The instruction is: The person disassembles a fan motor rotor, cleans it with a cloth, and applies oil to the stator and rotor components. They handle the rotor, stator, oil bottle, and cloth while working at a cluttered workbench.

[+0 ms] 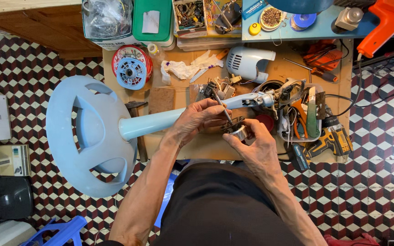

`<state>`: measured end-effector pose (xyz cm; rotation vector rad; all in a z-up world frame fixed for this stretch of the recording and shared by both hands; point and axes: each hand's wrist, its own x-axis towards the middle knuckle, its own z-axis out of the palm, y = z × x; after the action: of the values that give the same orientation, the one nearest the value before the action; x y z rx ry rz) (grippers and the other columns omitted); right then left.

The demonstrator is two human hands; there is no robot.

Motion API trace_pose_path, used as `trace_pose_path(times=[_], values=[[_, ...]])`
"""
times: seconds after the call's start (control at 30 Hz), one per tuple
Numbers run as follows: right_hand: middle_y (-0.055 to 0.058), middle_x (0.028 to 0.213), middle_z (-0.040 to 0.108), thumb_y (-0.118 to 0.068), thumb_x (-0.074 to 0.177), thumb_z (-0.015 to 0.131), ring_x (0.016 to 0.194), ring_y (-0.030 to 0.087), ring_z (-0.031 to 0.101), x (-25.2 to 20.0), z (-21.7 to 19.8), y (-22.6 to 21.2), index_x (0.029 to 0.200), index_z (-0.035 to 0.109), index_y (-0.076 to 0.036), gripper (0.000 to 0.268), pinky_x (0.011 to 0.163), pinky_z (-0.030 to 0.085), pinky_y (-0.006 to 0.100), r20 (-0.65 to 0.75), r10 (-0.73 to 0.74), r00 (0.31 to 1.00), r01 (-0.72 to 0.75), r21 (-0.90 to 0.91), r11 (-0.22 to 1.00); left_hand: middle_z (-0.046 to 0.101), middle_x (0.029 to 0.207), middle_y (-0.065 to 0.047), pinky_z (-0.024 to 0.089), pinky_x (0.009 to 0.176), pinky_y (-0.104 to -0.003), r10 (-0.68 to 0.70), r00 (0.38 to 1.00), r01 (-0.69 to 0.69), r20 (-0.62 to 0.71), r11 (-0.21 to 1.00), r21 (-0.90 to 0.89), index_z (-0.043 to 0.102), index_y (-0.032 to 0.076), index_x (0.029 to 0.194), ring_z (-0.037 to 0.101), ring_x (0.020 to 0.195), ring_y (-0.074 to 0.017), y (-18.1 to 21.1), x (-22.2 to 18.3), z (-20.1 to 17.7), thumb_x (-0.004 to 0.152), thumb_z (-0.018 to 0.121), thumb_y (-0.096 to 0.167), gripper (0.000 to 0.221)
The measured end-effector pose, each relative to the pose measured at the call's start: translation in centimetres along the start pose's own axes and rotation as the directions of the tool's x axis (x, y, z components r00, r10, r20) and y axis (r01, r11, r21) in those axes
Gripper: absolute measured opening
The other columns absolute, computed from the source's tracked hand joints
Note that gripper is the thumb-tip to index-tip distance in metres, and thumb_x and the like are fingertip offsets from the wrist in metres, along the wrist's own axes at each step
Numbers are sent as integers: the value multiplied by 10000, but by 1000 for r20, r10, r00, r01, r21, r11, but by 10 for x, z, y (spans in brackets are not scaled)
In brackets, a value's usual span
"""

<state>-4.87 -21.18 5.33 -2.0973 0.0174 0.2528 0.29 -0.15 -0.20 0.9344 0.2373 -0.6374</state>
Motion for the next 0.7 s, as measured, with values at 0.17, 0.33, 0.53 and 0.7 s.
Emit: trace_pose_path(times=[0.17, 0.33, 0.53, 0.7], values=[[125, 971, 618, -292, 765, 888, 883, 249, 585, 2, 2, 9, 1164, 624, 15, 569, 768, 523, 397, -135, -330, 934, 268, -342, 901, 747, 1033, -91, 610, 938, -334, 3, 999, 3, -49, 993, 114, 708, 19, 1079, 738, 963, -187, 3, 3, -1, 925, 757, 223, 260], [102, 945, 610, -307, 758, 899, 896, 249, 569, 6, 6, 10, 1145, 628, -3, 562, 789, 520, 410, -148, -425, 893, 294, -522, 800, 758, 1011, -108, 628, 880, -317, -14, 994, 22, -106, 997, 78, 720, 19, 1087, 744, 943, -200, 2, 6, 5, 916, 752, 225, 270], [37, 943, 652, -357, 779, 852, 865, 142, 620, 10, -6, 0, 1221, 650, -37, 581, 742, 533, 289, 12, 72, 997, -72, 23, 997, 752, 1036, -77, 636, 863, -314, 93, 996, -92, -5, 986, -136, 688, 75, 1126, 745, 957, -187, 3, 5, 1, 943, 702, 212, 229], [-2, 883, 680, -320, 810, 806, 804, 88, 597, 11, -9, 6, 1156, 721, -59, 441, 708, 489, 245, 218, 275, 936, -337, 336, 880, 736, 1066, -93, 621, 894, -317, 133, 989, -122, 60, 979, -163, 686, 55, 1123, 729, 980, -174, -4, 10, -6, 1008, 706, 202, 188]])
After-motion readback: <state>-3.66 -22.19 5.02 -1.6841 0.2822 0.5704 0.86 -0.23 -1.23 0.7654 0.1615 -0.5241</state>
